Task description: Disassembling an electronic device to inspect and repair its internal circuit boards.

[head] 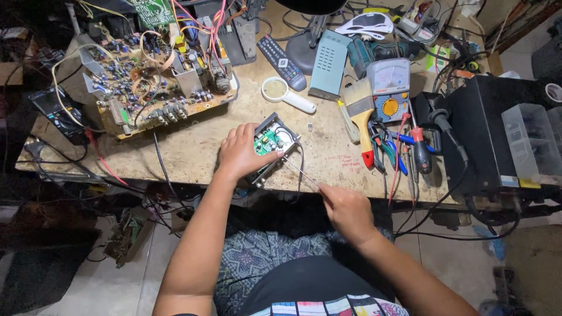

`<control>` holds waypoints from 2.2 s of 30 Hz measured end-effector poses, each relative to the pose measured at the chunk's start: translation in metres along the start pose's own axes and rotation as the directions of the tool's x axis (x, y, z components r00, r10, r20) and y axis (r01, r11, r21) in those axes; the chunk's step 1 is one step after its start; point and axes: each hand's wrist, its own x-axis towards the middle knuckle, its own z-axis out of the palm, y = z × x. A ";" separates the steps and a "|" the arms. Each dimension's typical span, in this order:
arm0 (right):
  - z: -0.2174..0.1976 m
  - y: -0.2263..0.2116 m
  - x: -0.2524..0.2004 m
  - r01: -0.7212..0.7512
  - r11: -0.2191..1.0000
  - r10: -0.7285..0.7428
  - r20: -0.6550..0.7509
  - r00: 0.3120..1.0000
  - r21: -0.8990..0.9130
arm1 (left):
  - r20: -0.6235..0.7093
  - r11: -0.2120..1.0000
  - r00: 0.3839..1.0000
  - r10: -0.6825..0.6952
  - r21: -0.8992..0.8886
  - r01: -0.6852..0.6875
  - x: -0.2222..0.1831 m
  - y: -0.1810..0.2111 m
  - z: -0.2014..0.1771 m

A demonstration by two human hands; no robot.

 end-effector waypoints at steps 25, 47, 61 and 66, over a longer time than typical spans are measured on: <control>-0.010 -0.016 0.022 -0.053 0.981 0.052 0.011 0.999 0.188 | 0.182 0.931 0.982 -0.052 -0.347 0.113 -0.002 -0.002 -0.021; -0.022 0.004 0.015 -0.192 0.975 0.196 -0.020 0.980 0.114 | 0.028 0.972 0.991 -0.131 -0.195 0.134 0.004 -0.007 0.003; 0.020 0.052 0.096 -0.141 0.987 0.115 -0.278 0.954 -0.075 | -0.772 0.947 0.598 0.216 0.016 -0.322 -0.037 -0.027 0.054; 0.042 -0.001 0.091 0.189 0.965 -0.130 -0.300 0.945 0.179 | -0.805 0.916 0.565 0.179 -0.074 -0.395 -0.072 -0.044 0.063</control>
